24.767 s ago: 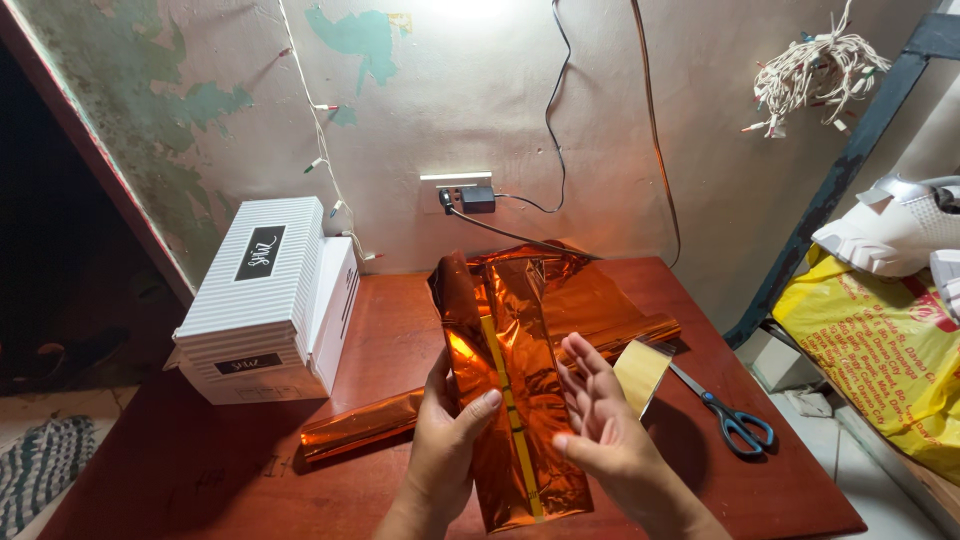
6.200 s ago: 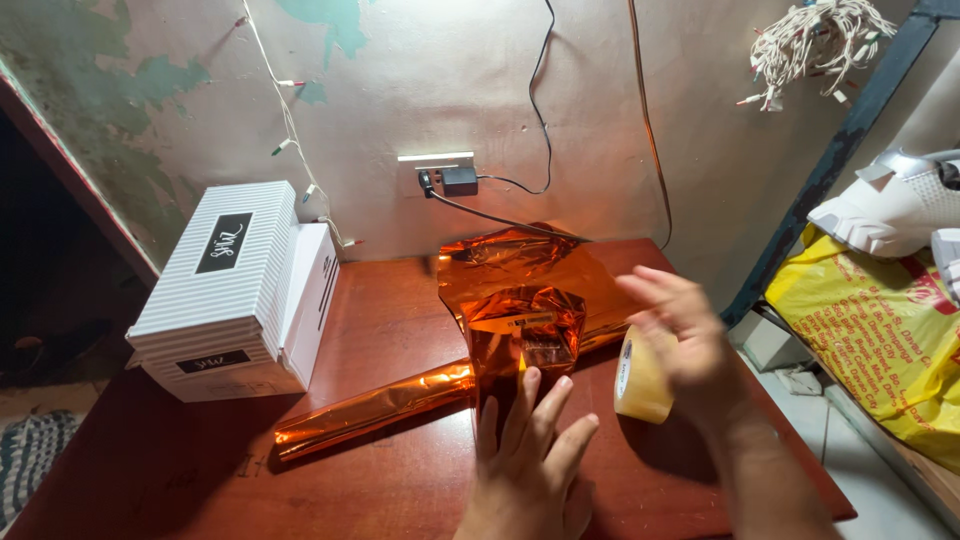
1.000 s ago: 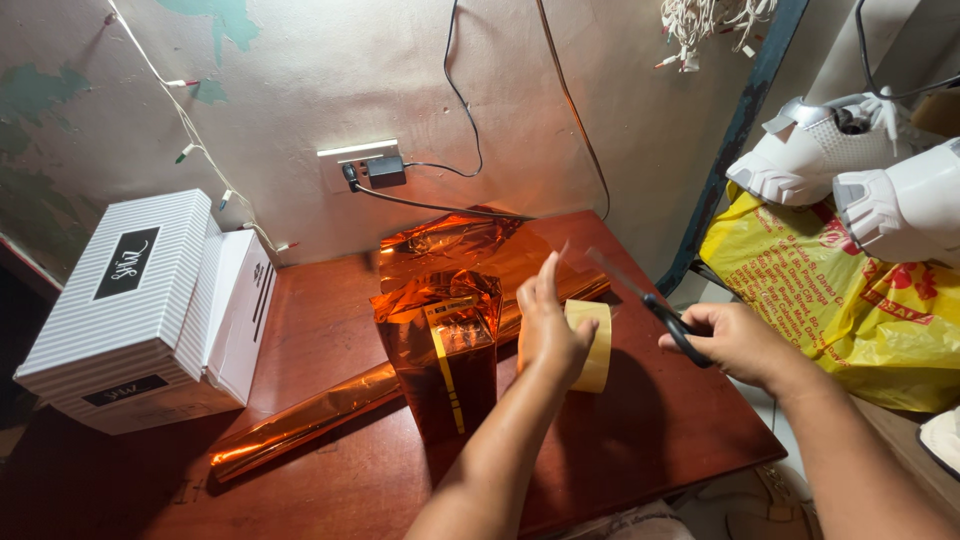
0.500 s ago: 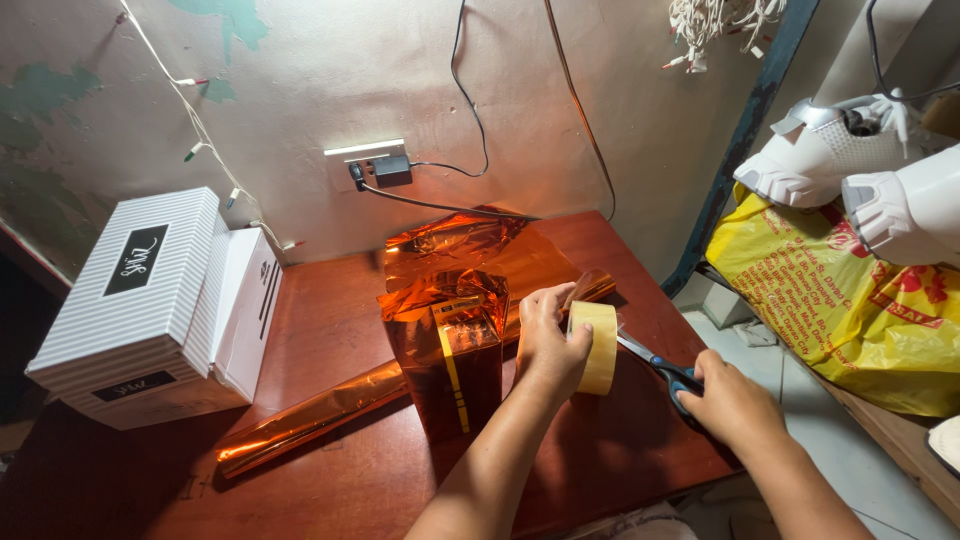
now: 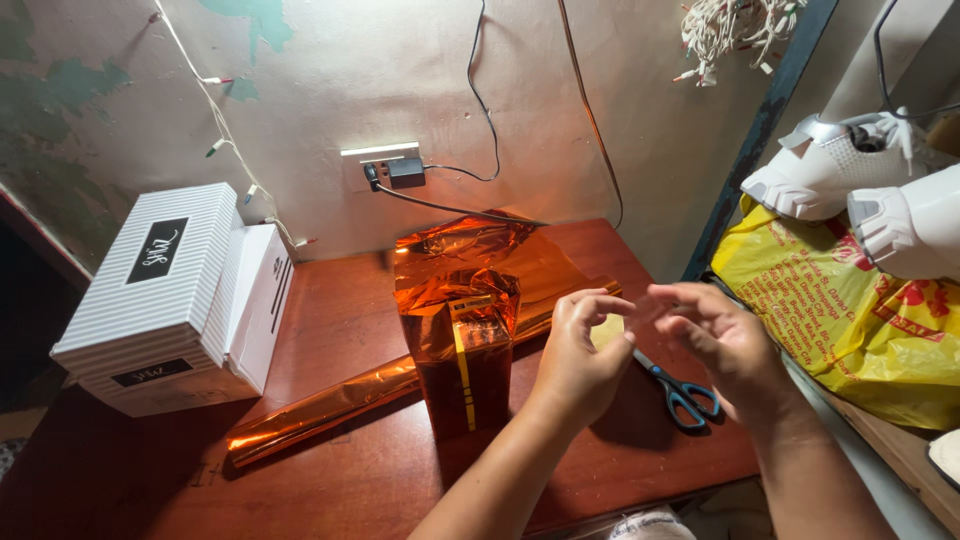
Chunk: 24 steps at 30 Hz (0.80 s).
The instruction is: The person wraps a rectangular box with orange metallic wrapping paper on a wooden table. They fold the paper edges, secure them with clear adhesive tape, and use scissors to cut tape as needed. The process continues until the box is fully wrapped.
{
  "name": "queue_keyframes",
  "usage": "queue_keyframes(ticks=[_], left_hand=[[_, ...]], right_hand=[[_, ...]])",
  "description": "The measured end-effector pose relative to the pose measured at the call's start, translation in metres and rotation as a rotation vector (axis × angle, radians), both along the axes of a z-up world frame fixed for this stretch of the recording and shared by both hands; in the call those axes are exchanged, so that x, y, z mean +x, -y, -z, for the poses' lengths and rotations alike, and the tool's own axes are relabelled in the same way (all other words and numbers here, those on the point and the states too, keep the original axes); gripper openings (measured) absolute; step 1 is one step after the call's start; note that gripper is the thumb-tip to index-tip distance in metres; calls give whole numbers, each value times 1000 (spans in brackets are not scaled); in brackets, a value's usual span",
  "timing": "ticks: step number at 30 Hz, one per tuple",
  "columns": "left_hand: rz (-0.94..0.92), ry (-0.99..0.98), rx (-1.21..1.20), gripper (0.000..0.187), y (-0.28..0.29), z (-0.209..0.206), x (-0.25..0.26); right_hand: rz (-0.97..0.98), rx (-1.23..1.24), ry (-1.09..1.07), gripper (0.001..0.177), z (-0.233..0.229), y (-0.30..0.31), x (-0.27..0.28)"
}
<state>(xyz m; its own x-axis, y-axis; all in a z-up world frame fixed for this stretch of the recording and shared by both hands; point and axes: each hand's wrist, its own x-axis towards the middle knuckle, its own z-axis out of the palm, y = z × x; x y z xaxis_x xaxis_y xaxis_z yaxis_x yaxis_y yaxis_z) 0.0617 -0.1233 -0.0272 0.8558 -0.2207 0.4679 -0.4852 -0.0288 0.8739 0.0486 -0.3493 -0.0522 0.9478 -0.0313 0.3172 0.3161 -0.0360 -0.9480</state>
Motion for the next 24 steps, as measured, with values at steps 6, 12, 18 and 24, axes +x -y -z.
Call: queue_keyframes(ticks=[6,12,18,24], left_hand=[[48,20,-16,32,-29,-20,-21],[148,48,-133,65,-69,-57,-58],[-277,313,4,66,-130,-58,-62],[-320,280,-19,95,-187,-17,-14]], right_hand=[[25,-107,241,10,-61,-72,-13],[-15,117,492,4,-83,-104,-25],[-76,34,428,38,-84,-131,-4],[-45,-93,190,92,-54,-172,29]])
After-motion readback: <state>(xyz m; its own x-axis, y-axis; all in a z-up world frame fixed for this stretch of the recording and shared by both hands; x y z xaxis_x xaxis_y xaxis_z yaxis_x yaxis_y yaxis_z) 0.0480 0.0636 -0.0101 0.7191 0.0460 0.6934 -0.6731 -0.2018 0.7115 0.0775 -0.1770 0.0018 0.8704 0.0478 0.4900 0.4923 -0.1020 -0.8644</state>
